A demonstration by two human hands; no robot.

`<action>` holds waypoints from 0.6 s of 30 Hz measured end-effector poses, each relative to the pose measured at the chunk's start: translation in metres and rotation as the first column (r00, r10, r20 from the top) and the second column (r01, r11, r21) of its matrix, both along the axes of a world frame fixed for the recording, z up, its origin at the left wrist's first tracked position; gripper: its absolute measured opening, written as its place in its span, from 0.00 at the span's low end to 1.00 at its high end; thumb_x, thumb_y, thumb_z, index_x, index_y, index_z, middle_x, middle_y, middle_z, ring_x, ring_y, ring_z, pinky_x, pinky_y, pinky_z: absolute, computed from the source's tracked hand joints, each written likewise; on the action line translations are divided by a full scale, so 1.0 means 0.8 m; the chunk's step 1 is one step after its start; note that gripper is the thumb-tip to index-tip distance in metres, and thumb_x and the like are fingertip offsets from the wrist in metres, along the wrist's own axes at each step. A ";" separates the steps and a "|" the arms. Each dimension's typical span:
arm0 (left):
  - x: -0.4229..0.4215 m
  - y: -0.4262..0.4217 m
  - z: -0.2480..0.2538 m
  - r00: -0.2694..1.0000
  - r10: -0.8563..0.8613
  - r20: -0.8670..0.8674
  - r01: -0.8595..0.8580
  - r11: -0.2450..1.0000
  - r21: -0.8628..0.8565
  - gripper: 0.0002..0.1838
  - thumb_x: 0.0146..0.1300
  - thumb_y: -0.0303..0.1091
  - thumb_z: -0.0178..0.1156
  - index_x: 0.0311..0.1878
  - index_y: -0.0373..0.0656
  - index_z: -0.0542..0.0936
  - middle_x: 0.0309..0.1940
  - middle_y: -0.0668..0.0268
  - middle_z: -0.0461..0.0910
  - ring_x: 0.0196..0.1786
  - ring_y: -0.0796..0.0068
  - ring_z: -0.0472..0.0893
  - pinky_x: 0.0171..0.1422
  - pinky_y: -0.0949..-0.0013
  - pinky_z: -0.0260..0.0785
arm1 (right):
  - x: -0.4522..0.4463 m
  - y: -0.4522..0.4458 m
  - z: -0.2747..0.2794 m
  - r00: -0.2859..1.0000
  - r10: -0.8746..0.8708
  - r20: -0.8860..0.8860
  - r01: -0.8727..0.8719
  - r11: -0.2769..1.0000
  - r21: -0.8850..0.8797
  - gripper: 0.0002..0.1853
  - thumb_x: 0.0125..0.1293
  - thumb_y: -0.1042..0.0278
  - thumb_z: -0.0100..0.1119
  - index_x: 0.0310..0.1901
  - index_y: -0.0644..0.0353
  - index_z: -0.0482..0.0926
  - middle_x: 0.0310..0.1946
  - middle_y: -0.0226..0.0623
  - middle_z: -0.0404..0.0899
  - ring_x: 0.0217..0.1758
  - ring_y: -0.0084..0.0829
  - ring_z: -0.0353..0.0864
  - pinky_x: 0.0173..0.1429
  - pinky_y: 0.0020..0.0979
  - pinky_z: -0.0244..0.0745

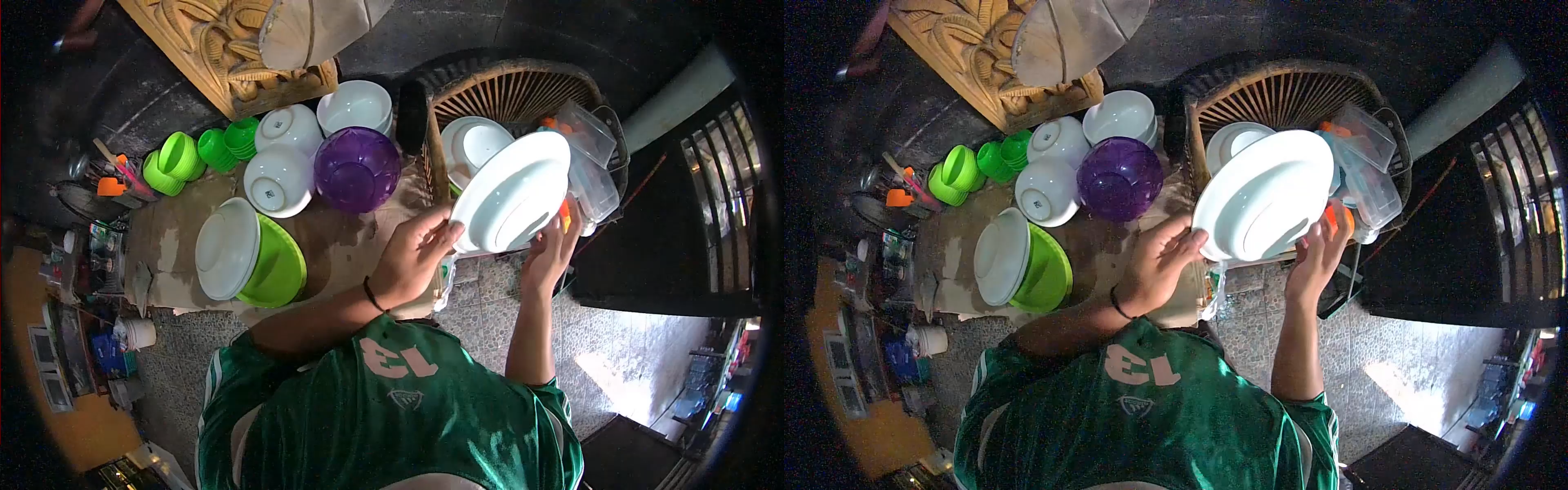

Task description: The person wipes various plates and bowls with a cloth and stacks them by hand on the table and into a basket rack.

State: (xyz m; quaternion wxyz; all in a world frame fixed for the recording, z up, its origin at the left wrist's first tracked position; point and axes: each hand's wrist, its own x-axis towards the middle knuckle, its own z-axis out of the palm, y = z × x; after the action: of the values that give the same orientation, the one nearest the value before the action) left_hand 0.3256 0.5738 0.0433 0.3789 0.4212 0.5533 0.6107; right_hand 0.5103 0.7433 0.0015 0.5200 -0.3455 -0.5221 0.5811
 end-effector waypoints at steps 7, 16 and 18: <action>0.009 0.138 -0.044 0.990 0.132 0.050 -0.137 0.983 0.122 0.46 0.78 0.32 0.63 0.90 0.45 0.47 0.85 0.48 0.61 0.76 0.69 0.72 0.82 0.62 0.63 | -0.013 0.135 -0.036 0.959 -0.187 0.215 0.168 0.980 0.103 0.17 0.81 0.67 0.59 0.65 0.65 0.77 0.55 0.42 0.81 0.56 0.30 0.80 0.63 0.33 0.75; -0.022 0.281 -0.122 0.847 0.520 -0.113 -0.530 0.808 -0.257 0.50 0.66 0.36 0.71 0.86 0.44 0.54 0.80 0.49 0.66 0.80 0.56 0.69 0.83 0.55 0.62 | -0.079 0.175 -0.064 0.800 0.060 0.597 -0.136 0.987 0.083 0.32 0.72 0.54 0.69 0.69 0.68 0.73 0.53 0.62 0.82 0.54 0.52 0.86 0.58 0.48 0.81; -0.029 0.276 -0.100 0.873 0.488 0.015 -0.445 0.807 -0.388 0.50 0.67 0.38 0.70 0.87 0.45 0.54 0.81 0.49 0.65 0.81 0.53 0.69 0.82 0.54 0.65 | -0.086 0.177 -0.073 0.748 0.040 0.663 -0.184 0.972 0.149 0.37 0.69 0.51 0.71 0.71 0.68 0.72 0.62 0.71 0.78 0.68 0.66 0.76 0.72 0.55 0.73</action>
State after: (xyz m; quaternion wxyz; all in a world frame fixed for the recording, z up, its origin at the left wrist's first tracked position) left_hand 0.3026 0.7948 -0.0366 0.3210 0.1569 0.7227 0.5916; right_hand 0.4413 0.8849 -0.0569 0.3009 -0.4394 -0.7477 0.3966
